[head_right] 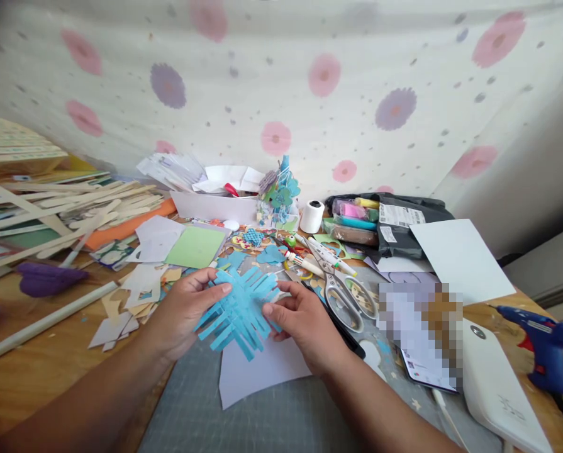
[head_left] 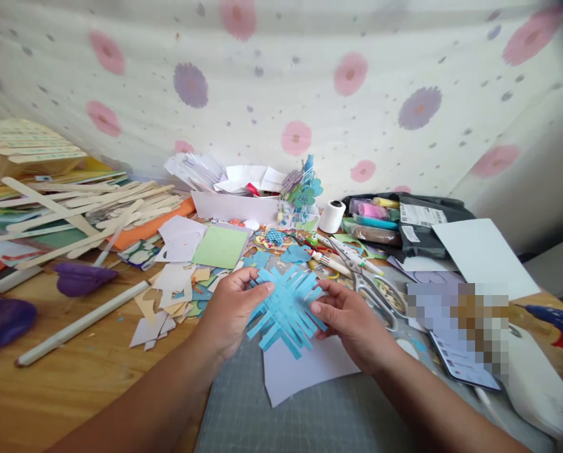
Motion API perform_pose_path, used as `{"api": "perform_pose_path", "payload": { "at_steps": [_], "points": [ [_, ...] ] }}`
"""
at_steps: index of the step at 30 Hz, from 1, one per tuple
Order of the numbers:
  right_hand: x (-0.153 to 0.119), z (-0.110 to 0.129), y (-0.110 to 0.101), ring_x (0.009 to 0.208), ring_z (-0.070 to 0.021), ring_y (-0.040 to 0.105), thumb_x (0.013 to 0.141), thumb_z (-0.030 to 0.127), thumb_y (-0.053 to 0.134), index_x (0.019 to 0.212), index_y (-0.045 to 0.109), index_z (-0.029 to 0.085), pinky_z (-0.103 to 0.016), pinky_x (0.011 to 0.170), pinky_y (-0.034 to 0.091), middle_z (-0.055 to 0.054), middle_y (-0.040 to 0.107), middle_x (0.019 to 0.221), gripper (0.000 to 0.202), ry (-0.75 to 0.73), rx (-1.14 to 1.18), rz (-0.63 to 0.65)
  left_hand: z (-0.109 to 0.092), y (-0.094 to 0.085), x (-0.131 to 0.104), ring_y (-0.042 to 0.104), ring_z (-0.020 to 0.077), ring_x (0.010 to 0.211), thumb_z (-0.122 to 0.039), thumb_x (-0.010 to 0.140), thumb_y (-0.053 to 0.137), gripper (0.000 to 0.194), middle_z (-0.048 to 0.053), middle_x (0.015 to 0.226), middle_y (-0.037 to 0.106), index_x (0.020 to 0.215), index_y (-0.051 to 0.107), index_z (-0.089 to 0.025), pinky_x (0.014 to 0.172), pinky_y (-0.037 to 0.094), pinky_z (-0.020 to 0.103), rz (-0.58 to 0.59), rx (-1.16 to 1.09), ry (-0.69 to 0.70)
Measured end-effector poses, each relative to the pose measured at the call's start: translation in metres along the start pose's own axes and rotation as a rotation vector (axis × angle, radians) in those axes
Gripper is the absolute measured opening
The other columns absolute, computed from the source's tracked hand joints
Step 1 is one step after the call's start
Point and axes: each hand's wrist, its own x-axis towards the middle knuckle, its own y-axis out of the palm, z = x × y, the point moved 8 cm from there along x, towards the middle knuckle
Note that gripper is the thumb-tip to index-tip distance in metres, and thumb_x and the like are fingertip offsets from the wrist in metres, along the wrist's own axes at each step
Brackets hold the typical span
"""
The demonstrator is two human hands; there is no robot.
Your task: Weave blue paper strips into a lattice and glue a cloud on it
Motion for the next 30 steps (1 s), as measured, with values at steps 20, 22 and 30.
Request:
{"api": "perform_pose_path", "payload": {
  "at_steps": [20, 22, 30],
  "points": [
    [0.000, 0.003, 0.010, 0.047, -0.0073, 0.040, 0.066, 0.031, 0.070, 0.059, 0.054, 0.017, -0.023, 0.049, 0.032, 0.007, 0.046, 0.051, 0.022, -0.043, -0.014, 0.001, 0.001, 0.005, 0.001, 0.040, 0.0081, 0.050, -0.030, 0.076, 0.065, 0.017, -0.007, 0.057, 0.047, 0.067, 0.055, -0.020, 0.049, 0.030, 0.020, 0.094, 0.142, 0.037],
    [-0.001, 0.004, 0.010, 0.046, -0.0071, 0.039, 0.066, 0.031, 0.070, 0.059, 0.054, 0.017, -0.022, 0.049, 0.032, 0.007, 0.046, 0.050, 0.023, -0.044, -0.011, -0.006, 0.001, 0.006, 0.001, 0.038, 0.0083, 0.050, -0.029, 0.078, 0.063, 0.017, -0.007, 0.057, 0.044, 0.067, 0.053, -0.020, 0.048, 0.028, 0.020, 0.096, 0.151, 0.049],
    [0.000, 0.005, 0.009, 0.045, -0.0066, 0.038, 0.066, 0.031, 0.071, 0.059, 0.053, 0.017, -0.022, 0.047, 0.031, 0.008, 0.045, 0.050, 0.023, -0.054, 0.008, -0.022, 0.001, 0.002, 0.000, 0.033, 0.0088, 0.053, -0.025, 0.082, 0.057, 0.016, -0.007, 0.059, 0.038, 0.068, 0.051, -0.021, 0.049, 0.027, 0.021, 0.072, 0.220, 0.111]
  ]
}}
